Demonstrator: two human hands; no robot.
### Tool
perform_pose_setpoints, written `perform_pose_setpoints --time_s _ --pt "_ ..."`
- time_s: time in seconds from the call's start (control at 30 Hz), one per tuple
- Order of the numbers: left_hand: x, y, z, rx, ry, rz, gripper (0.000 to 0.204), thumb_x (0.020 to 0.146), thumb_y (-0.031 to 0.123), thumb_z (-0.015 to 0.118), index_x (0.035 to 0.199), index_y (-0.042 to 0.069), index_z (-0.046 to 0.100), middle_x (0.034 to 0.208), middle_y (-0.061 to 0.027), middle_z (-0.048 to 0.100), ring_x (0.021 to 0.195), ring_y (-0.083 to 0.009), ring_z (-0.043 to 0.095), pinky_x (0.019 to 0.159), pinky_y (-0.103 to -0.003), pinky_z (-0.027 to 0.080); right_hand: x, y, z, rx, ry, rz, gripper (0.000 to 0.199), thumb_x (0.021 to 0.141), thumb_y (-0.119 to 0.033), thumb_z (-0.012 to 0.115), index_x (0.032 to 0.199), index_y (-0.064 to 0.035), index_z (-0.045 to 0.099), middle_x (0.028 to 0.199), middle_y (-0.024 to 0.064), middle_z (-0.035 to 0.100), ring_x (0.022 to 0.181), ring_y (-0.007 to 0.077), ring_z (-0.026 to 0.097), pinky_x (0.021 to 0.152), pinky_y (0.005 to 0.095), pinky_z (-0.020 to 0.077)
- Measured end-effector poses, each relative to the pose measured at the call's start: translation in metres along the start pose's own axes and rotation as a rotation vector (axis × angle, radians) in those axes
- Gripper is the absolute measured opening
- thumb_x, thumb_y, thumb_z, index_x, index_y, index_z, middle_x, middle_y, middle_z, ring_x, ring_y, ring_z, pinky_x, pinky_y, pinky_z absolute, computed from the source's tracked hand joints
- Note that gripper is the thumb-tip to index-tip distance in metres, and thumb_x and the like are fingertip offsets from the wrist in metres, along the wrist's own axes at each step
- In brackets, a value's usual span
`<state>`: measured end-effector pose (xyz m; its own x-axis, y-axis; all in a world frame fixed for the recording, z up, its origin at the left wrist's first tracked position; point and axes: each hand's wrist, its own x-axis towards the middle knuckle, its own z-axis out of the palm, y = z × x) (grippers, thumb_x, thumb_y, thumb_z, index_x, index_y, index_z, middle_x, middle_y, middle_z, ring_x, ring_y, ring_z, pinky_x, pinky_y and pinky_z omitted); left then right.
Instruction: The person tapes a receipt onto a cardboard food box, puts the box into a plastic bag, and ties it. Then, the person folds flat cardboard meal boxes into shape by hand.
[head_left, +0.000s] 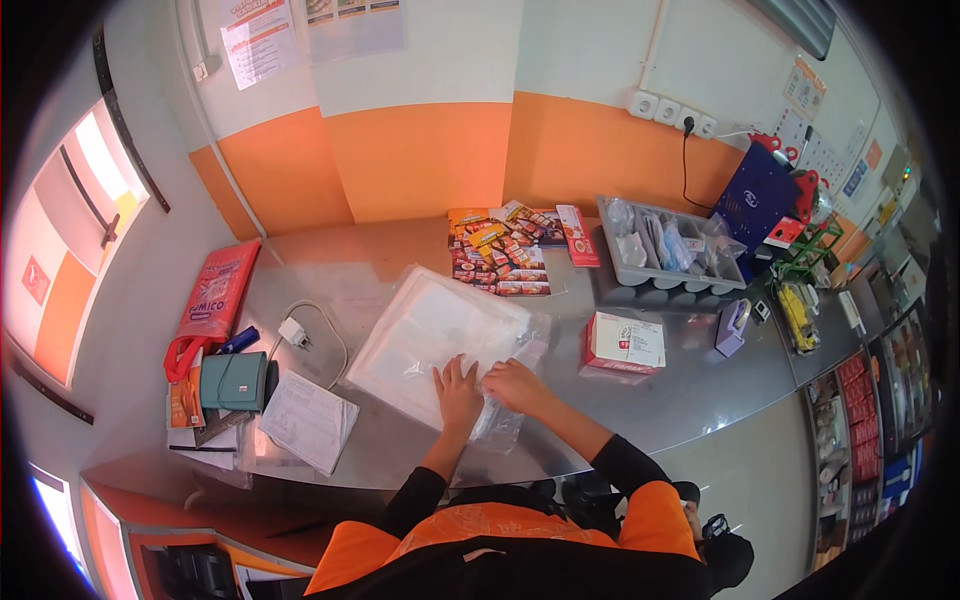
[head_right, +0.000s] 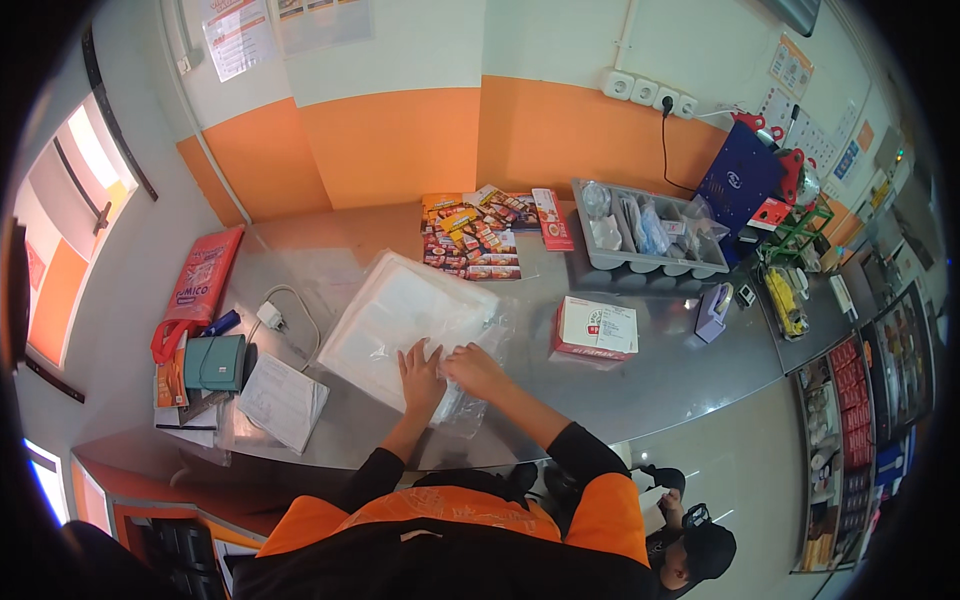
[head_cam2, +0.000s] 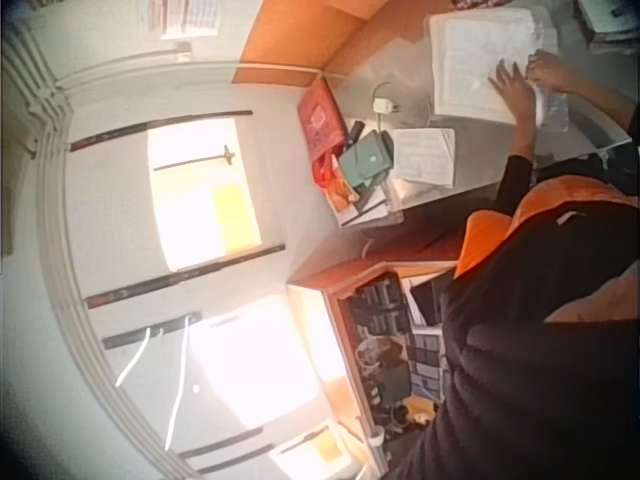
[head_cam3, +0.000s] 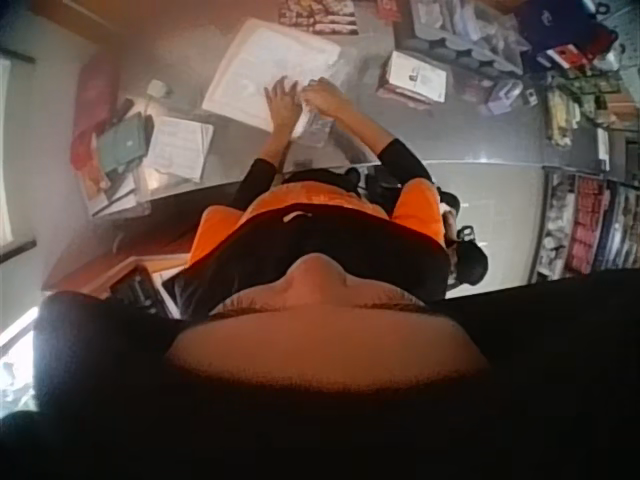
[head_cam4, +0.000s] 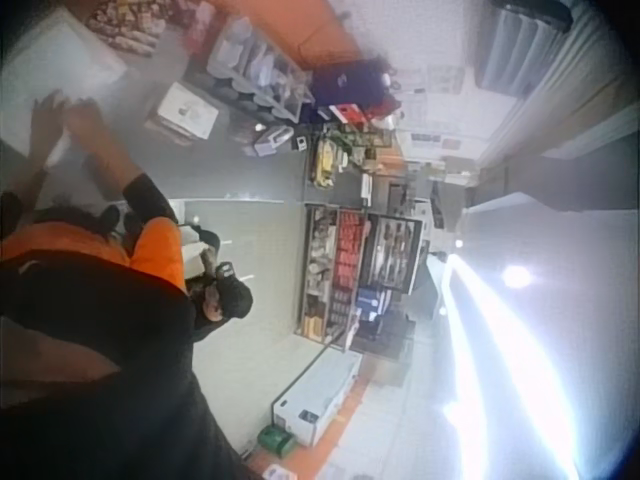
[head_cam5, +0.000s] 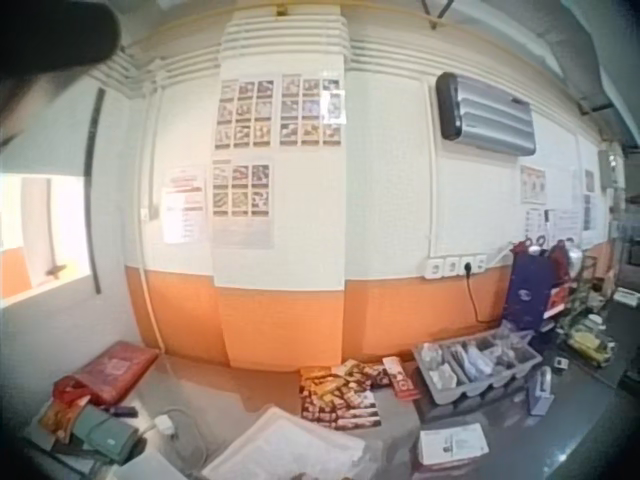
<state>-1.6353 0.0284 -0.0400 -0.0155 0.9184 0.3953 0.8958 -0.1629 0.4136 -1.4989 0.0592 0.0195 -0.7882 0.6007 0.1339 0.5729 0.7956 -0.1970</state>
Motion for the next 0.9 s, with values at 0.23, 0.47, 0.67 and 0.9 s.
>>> perform_pose_setpoints --time_s 0.23,0.47,0.67,0.9 --pt "-0.004 0.003 0.000 -0.007 0.108 0.045 0.043 0.061 0.008 0.061 0.104 0.011 0.058 0.117 -0.0086 0.042 0.115 -0.0272 0.036 0.100 -0.053 0.017 -0.043 -0.034 -0.020 0.099 0.058 0.132 0.006 0.075 -0.012 0.055 0.076 -0.0076 0.052 0.070 0.0086 0.056 0.075 0.0236 0.055 0.073 0.0351 0.0364" --pt "0.003 0.017 -0.043 -0.190 0.020 0.160 0.041 0.058 0.002 0.063 0.096 0.017 0.062 0.123 -0.0092 0.039 0.120 -0.0287 0.032 0.101 -0.051 0.017 -0.082 -0.032 -0.057 0.432 0.342 0.370 0.005 0.080 -0.009 0.048 0.079 -0.0043 0.047 0.068 0.0151 0.054 0.068 0.0291 0.055 0.071 0.0366 0.0382" --pt "0.032 0.028 -0.082 -1.092 -0.268 0.207 0.033 0.074 0.017 0.058 0.107 0.015 0.054 0.128 -0.0100 0.036 0.122 -0.0282 0.030 0.101 -0.047 0.020 -0.144 0.004 -0.093 0.924 0.629 0.523 0.014 0.087 -0.015 0.043 0.093 -0.0037 0.050 0.091 0.0077 0.057 0.080 0.0185 0.056 0.069 0.0296 0.0424" --pt "-0.017 0.088 -0.045 -2.398 -1.210 -0.558 0.075 0.073 0.059 0.052 0.126 0.009 0.035 0.126 -0.0114 0.039 0.115 -0.0251 0.040 0.096 -0.043 0.032 -0.144 -0.021 -0.067 1.867 0.852 0.443 0.029 0.087 -0.018 0.047 0.111 -0.0020 0.047 0.098 0.0008 0.054 0.087 0.0073 0.051 0.075 0.0236 0.0420"
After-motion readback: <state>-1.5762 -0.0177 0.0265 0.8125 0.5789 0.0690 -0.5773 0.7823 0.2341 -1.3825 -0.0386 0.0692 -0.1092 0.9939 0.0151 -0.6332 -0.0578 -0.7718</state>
